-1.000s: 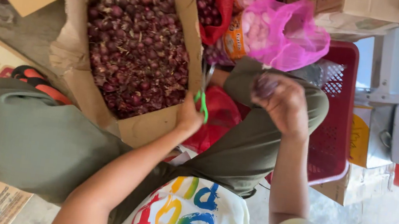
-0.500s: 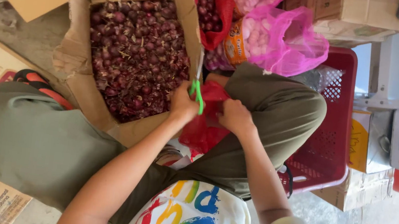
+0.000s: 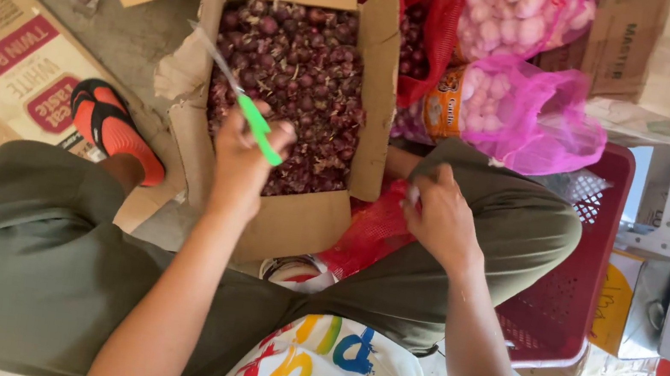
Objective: Trim and clean red onions using a pair of scissors while sitting on the floor.
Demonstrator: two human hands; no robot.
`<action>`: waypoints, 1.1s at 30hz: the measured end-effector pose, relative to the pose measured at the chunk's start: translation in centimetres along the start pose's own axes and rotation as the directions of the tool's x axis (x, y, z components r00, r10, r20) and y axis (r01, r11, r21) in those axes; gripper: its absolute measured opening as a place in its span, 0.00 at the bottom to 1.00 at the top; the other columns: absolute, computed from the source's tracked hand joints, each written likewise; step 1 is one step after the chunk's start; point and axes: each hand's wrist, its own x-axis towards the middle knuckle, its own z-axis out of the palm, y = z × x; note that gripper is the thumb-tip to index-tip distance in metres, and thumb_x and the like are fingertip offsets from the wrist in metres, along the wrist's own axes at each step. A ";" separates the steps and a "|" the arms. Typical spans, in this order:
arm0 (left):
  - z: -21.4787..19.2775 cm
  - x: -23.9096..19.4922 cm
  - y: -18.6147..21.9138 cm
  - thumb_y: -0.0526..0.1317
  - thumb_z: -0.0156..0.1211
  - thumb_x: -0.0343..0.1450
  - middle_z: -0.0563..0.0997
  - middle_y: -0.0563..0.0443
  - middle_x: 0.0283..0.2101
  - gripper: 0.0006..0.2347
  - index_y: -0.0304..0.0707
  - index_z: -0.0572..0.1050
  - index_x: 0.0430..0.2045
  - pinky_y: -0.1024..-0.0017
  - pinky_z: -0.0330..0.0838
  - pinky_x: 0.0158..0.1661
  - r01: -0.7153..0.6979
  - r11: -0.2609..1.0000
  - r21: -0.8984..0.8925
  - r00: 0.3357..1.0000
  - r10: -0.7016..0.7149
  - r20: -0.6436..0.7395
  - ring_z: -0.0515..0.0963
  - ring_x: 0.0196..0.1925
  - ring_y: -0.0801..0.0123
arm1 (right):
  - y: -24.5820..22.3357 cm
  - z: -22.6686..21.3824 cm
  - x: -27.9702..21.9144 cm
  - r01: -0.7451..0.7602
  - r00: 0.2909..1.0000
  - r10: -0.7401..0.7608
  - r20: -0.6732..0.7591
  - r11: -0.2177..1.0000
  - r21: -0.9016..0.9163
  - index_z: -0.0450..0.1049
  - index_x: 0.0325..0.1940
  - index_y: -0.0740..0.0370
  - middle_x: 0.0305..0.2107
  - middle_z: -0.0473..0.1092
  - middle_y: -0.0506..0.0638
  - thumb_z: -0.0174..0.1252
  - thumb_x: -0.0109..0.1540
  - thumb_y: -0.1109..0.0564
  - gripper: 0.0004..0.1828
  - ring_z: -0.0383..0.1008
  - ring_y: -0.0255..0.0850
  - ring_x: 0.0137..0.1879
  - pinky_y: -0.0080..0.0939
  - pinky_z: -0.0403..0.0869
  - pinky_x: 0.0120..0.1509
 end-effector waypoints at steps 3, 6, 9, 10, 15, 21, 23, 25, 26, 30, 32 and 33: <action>-2.2 -1.3 2.9 0.35 0.68 0.69 0.81 0.51 0.39 0.19 0.38 0.67 0.52 0.73 0.78 0.39 -0.102 0.987 -0.124 0.995 0.101 -0.020 0.84 0.42 0.67 | -1.2 3.4 4.8 0.155 0.977 -0.101 -0.187 0.942 0.297 0.79 0.40 0.61 0.42 0.76 0.62 0.66 0.56 0.57 0.10 0.80 0.55 0.45 0.52 0.79 0.49; -2.4 -1.8 3.6 0.36 0.67 0.71 0.81 0.53 0.41 0.19 0.40 0.66 0.53 0.72 0.77 0.43 -0.156 0.962 -0.224 0.988 0.148 -0.052 0.84 0.45 0.68 | -0.9 15.0 12.3 -0.026 0.970 -0.022 0.243 0.981 0.192 0.81 0.45 0.64 0.42 0.79 0.69 0.64 0.69 0.48 0.15 0.80 0.59 0.50 0.53 0.77 0.56; -2.0 -2.3 3.8 0.36 0.67 0.70 0.81 0.53 0.41 0.19 0.40 0.66 0.54 0.71 0.76 0.42 -0.157 0.944 -0.290 0.988 0.150 -0.046 0.84 0.44 0.68 | 1.3 28.4 19.0 0.116 0.973 -0.055 0.225 0.957 -0.267 0.79 0.47 0.62 0.51 0.72 0.66 0.59 0.60 0.59 0.13 0.74 0.59 0.56 0.54 0.76 0.52; -1.8 -2.6 4.0 0.36 0.67 0.70 0.81 0.53 0.41 0.19 0.38 0.66 0.54 0.71 0.77 0.42 -0.162 0.942 -0.293 0.986 0.164 -0.019 0.83 0.43 0.68 | 1.4 30.6 19.8 0.135 0.986 -0.086 0.140 0.908 -0.396 0.79 0.47 0.60 0.50 0.72 0.62 0.59 0.59 0.54 0.15 0.73 0.56 0.56 0.53 0.75 0.54; -1.8 -4.1 5.9 0.36 0.66 0.71 0.81 0.52 0.41 0.19 0.36 0.67 0.55 0.72 0.77 0.42 -0.200 0.938 -0.281 0.975 0.220 0.038 0.83 0.44 0.69 | 4.0 33.9 22.4 0.186 0.968 -0.247 -0.038 0.813 -0.551 0.76 0.52 0.60 0.47 0.75 0.56 0.57 0.63 0.49 0.17 0.74 0.52 0.56 0.51 0.75 0.56; -1.7 -3.7 4.8 0.35 0.68 0.70 0.81 0.51 0.42 0.21 0.36 0.68 0.55 0.75 0.74 0.39 -0.207 0.950 -0.233 0.966 0.236 0.105 0.80 0.42 0.72 | -2.9 16.1 17.3 0.039 0.897 -0.170 0.408 0.950 0.310 0.67 0.60 0.65 0.45 0.73 0.61 0.69 0.60 0.52 0.29 0.76 0.53 0.49 0.52 0.77 0.51; -1.4 -2.8 3.3 0.38 0.69 0.70 0.81 0.50 0.41 0.21 0.35 0.68 0.56 0.74 0.74 0.40 -0.260 0.960 -0.102 0.948 0.274 0.161 0.80 0.42 0.72 | -3.0 13.2 16.5 -0.047 0.937 -0.259 0.233 0.568 0.822 0.73 0.59 0.66 0.47 0.76 0.56 0.65 0.67 0.58 0.18 0.77 0.43 0.50 0.44 0.78 0.52; -0.8 -3.6 4.1 0.42 0.70 0.70 0.81 0.48 0.38 0.22 0.35 0.68 0.55 0.71 0.75 0.40 -0.313 0.944 0.108 0.938 0.289 0.190 0.81 0.40 0.68 | -2.8 11.0 15.2 -0.021 0.958 -0.265 0.114 0.332 0.943 0.73 0.63 0.66 0.49 0.76 0.55 0.62 0.69 0.60 0.19 0.77 0.41 0.52 0.41 0.78 0.54; -0.4 -3.9 4.5 0.45 0.70 0.70 0.81 0.47 0.36 0.23 0.35 0.69 0.55 0.69 0.76 0.41 -0.350 0.883 0.312 0.932 0.297 0.206 0.82 0.38 0.65 | -2.7 9.8 14.5 0.013 0.968 -0.252 0.007 0.076 0.997 0.72 0.67 0.66 0.52 0.76 0.54 0.60 0.71 0.62 0.19 0.76 0.39 0.54 0.38 0.77 0.57; 0.6 -4.9 3.7 0.49 0.71 0.67 0.82 0.43 0.34 0.26 0.36 0.71 0.55 0.64 0.77 0.38 -0.403 0.693 0.598 0.915 0.287 0.284 0.85 0.37 0.58 | -3.4 6.5 11.4 0.058 0.971 -0.184 -0.150 -0.430 0.901 0.69 0.69 0.64 0.55 0.73 0.53 0.55 0.70 0.65 0.21 0.76 0.39 0.55 0.38 0.77 0.58; 1.4 -5.8 3.6 0.50 0.71 0.64 0.84 0.42 0.37 0.28 0.37 0.71 0.55 0.61 0.79 0.39 -0.382 0.646 0.661 0.921 0.212 0.326 0.87 0.40 0.55 | -3.8 6.1 10.4 0.159 0.963 -0.076 -0.260 -0.616 0.772 0.68 0.67 0.63 0.58 0.73 0.54 0.53 0.69 0.67 0.20 0.76 0.41 0.58 0.38 0.77 0.59; 1.5 -5.9 3.1 0.50 0.71 0.64 0.84 0.42 0.37 0.28 0.37 0.71 0.55 0.61 0.79 0.39 -0.392 0.634 0.667 0.917 0.213 0.337 0.87 0.40 0.55 | -3.6 6.4 10.3 0.171 0.960 -0.067 -0.270 -0.626 0.761 0.68 0.67 0.63 0.58 0.73 0.54 0.53 0.69 0.67 0.20 0.76 0.41 0.58 0.38 0.77 0.59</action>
